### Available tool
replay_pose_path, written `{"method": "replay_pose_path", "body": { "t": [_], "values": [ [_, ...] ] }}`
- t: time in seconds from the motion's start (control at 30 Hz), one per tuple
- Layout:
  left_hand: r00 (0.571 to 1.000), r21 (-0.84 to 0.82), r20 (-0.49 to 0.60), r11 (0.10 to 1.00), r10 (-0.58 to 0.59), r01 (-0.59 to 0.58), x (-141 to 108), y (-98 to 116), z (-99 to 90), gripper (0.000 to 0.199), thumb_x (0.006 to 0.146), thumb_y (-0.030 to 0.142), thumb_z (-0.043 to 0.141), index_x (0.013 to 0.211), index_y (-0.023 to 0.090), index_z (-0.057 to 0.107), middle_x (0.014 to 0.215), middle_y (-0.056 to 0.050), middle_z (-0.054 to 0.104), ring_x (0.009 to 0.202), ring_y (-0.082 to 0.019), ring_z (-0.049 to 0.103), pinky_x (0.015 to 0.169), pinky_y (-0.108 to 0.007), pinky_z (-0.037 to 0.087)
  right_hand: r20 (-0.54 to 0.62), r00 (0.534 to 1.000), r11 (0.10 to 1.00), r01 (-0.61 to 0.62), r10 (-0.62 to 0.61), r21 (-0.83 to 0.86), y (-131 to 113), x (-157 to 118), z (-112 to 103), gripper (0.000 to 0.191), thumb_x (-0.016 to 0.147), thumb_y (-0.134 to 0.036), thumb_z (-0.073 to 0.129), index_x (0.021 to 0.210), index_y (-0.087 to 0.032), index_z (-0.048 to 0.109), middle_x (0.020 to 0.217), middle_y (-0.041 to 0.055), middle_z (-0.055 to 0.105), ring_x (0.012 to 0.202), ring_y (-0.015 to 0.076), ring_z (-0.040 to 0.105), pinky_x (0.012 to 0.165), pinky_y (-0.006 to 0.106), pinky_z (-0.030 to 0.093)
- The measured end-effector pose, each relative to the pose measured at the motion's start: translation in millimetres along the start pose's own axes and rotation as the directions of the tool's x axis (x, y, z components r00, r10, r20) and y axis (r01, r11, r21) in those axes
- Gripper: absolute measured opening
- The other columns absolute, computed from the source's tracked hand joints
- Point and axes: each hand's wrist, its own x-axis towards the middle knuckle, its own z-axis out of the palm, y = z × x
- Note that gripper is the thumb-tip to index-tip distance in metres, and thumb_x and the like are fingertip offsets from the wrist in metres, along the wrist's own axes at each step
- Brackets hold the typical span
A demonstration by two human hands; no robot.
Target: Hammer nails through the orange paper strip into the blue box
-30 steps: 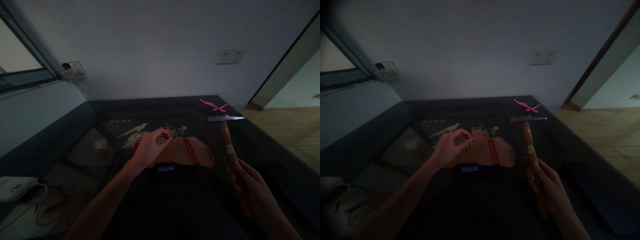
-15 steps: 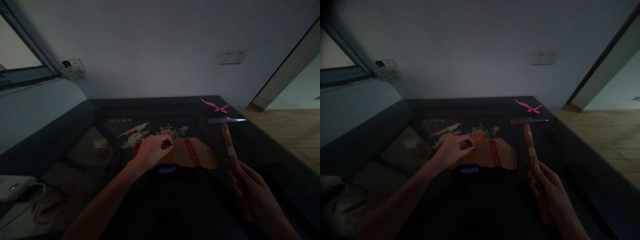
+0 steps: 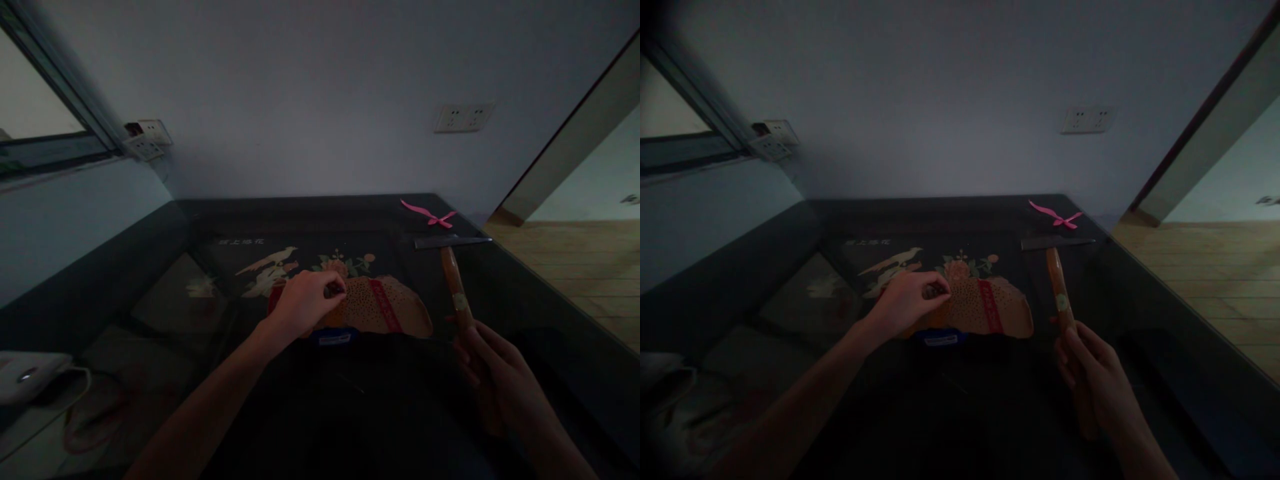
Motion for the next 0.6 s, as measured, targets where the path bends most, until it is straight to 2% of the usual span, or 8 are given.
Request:
{"method": "replay_pose_path", "body": {
  "t": [0.33, 0.47, 0.6],
  "values": [
    [1.000, 0.019, 0.015, 1.000, -0.006, 0.005, -0.3, -1.6, -0.7, 0.010, 0.084, 0.024, 0.065, 0.089, 0.020, 0.073, 0.084, -0.002, 0.075, 0.075, -0.018, 0.069, 0.070, -0.028, 0.050, -0.041, 0.997, 0.995, 0.061, -0.065, -0.080, -13.5, -4.9, 3.2, 0.045, 0.072, -0.051, 0.076, 0.107, -0.025, 0.067, 0.063, -0.0018, 0.056, 0.049, 0.0114, 0.049, 0.037, 0.020, 0.039],
    [0.999, 0.020, 0.035, 1.000, -0.025, 0.024, 1.1, -2.1, -1.1, 0.012, 0.084, 0.027, 0.065, 0.086, 0.021, 0.074, 0.084, -0.002, 0.076, 0.074, -0.018, 0.068, 0.071, -0.029, 0.050, -0.003, 0.987, 0.953, 0.154, -0.160, -0.262, -37.3, -9.5, 1.3, 0.047, 0.072, -0.057, 0.073, 0.105, -0.023, 0.069, 0.061, -0.0008, 0.056, 0.047, 0.0122, 0.047, 0.036, 0.022, 0.037],
    [0.999, 0.003, 0.023, 1.000, -0.027, 0.027, 1.5, -2.5, -0.6, 0.012, 0.083, 0.028, 0.065, 0.084, 0.021, 0.075, 0.085, -0.003, 0.076, 0.077, -0.019, 0.069, 0.071, -0.029, 0.050, 0.101, 0.969, 0.839, 0.246, -0.226, -0.486, -67.3, -13.6, 1.2, 0.048, 0.071, -0.064, 0.069, 0.099, -0.024, 0.072, 0.054, -0.0007, 0.055, 0.043, 0.0128, 0.045, 0.035, 0.024, 0.034]
  ]
}}
